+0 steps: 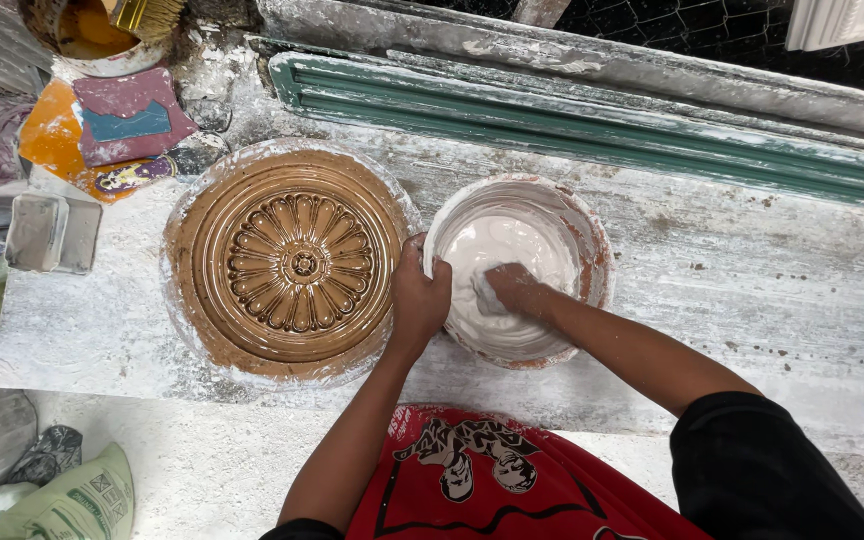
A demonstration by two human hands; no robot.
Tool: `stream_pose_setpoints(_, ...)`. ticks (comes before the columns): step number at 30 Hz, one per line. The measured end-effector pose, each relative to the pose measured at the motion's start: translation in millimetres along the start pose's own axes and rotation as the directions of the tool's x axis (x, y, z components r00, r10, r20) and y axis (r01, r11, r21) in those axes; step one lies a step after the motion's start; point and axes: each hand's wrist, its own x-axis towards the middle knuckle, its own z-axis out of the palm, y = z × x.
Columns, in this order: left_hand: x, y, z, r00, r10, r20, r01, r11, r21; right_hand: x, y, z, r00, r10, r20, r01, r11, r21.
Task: The person prepares a decorative ceiling medallion mold by brushing it with a liquid, then mixes plaster powder with water in a bucket. They pour the plaster slurry into the mold and spread it evenly with their hand.
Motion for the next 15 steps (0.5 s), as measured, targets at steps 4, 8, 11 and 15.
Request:
stream_pose_setpoints(4,1,-1,0,1.0,-0.005,0.002,0.005,1.0,0.004,19,3,10,0.993,-0.08,-0.092,0.082,0.997,0.016)
stream_pose_setpoints(8,1,3,-1,0.999,-0.047,0.017,0.047,0.999,-0.004,16,11,42,0.942,-0.284,-0.181,0.277,0.959,-0.065)
stream_pose_setpoints(11,1,6,-2,0.999,-0.042,0.024,0.042,0.999,0.004,6,20,52,0.972,-0.219,-0.084,0.222,0.975,0.023)
stream_pose_setpoints(15,1,7,-2,0.997,-0.068,0.03,0.068,0.998,0.007,-7,7,21,0.996,-0.044,0.075,0.044,0.999,0.003)
